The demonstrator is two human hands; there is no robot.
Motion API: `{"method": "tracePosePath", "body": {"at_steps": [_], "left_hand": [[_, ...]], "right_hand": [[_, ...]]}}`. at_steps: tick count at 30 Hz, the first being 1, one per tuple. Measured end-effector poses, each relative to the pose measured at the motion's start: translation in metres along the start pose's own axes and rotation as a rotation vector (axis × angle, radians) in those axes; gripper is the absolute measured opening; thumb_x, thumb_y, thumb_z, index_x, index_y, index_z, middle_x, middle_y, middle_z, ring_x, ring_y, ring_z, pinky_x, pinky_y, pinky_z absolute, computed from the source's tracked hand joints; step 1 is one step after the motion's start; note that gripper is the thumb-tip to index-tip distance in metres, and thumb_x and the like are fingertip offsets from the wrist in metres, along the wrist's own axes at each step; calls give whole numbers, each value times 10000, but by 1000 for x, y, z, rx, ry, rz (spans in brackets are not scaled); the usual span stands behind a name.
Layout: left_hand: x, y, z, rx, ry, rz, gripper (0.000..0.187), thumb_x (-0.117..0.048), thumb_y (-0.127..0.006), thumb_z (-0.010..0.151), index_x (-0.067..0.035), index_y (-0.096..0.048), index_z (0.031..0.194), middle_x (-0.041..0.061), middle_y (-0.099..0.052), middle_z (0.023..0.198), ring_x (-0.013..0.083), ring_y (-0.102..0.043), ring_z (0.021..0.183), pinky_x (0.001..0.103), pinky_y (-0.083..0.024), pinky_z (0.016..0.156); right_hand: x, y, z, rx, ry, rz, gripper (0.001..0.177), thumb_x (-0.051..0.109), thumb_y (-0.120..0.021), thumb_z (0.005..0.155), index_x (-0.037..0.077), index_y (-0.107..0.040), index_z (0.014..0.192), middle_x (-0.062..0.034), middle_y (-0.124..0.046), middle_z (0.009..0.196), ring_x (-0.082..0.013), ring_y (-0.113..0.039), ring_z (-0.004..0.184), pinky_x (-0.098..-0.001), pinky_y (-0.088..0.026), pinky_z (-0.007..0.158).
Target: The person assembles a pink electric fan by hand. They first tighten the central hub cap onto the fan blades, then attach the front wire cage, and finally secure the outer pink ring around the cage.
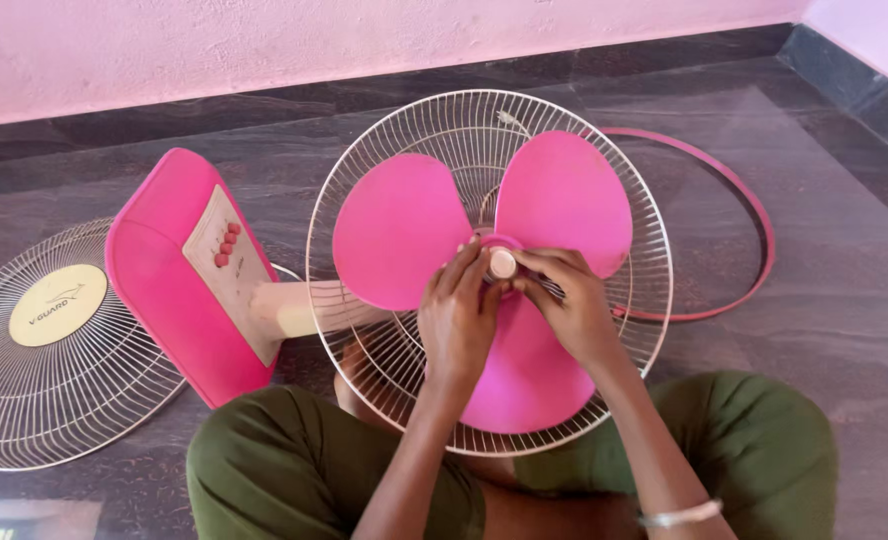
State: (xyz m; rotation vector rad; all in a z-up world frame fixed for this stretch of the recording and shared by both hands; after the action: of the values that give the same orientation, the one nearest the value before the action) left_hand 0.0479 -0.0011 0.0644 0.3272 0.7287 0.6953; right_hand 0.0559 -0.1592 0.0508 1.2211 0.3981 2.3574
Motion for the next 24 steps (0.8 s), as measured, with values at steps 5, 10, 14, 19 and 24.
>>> {"method": "tracePosePath", "body": {"at_steps": [5, 10, 14, 19, 24], "left_hand": [[-3, 9, 6, 9, 43, -28, 417, -135, -782, 856, 2, -681, 1236, 171, -681, 1341, 359, -660, 1203, 475, -508, 1031], [5, 27, 10, 49, 181, -47, 408, -144, -778, 875, -18, -682, 1251, 152, -694, 1314, 336, -692, 1133, 442, -555, 930], [-1, 56, 7, 2, 224, -71, 392, -112, -766, 881, -31, -681, 1255, 136, -701, 1303, 328, -707, 1122, 425, -574, 909], [-1, 115, -2, -88, 232, 31, 423, -66, -760, 839, -37, -689, 1255, 133, -713, 1290, 345, -704, 1114, 435, -565, 913], [21, 194, -22, -238, 275, 142, 371, -83, -773, 866, -41, -698, 1227, 113, -721, 1271, 313, -722, 1115, 398, -577, 933]], "right_hand": [[11, 4, 4, -19, -1, 52, 439, 30, -786, 865, 38, -685, 1292, -109, -693, 1254, -202, -705, 1036, -329, -583, 883], [22, -10, 8, 14, -16, 274, 463, -8, -752, 893, 11, -634, 1341, -107, -662, 1306, -195, -707, 1137, -308, -610, 991], [45, -25, 5, 65, -20, 398, 490, -28, -724, 909, 4, -596, 1380, -118, -626, 1351, -209, -668, 1219, -322, -592, 1046], [95, -58, 4, 168, -22, 500, 492, -34, -716, 915, 16, -602, 1392, -118, -631, 1364, -203, -664, 1229, -325, -589, 1055], [146, -112, -1, 269, 4, 407, 520, 0, -776, 866, 32, -635, 1366, -98, -686, 1348, -184, -706, 1163, -291, -601, 924]]}}
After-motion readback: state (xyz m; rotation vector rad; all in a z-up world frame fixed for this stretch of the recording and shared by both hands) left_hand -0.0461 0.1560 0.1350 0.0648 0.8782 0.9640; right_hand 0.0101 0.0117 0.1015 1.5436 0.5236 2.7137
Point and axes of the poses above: each hand's wrist, its own z-axis towards the middle knuckle, its own y-axis out of the back of the hand, x = y × z, the point moved 9 cm from there along z, towards the middle knuckle
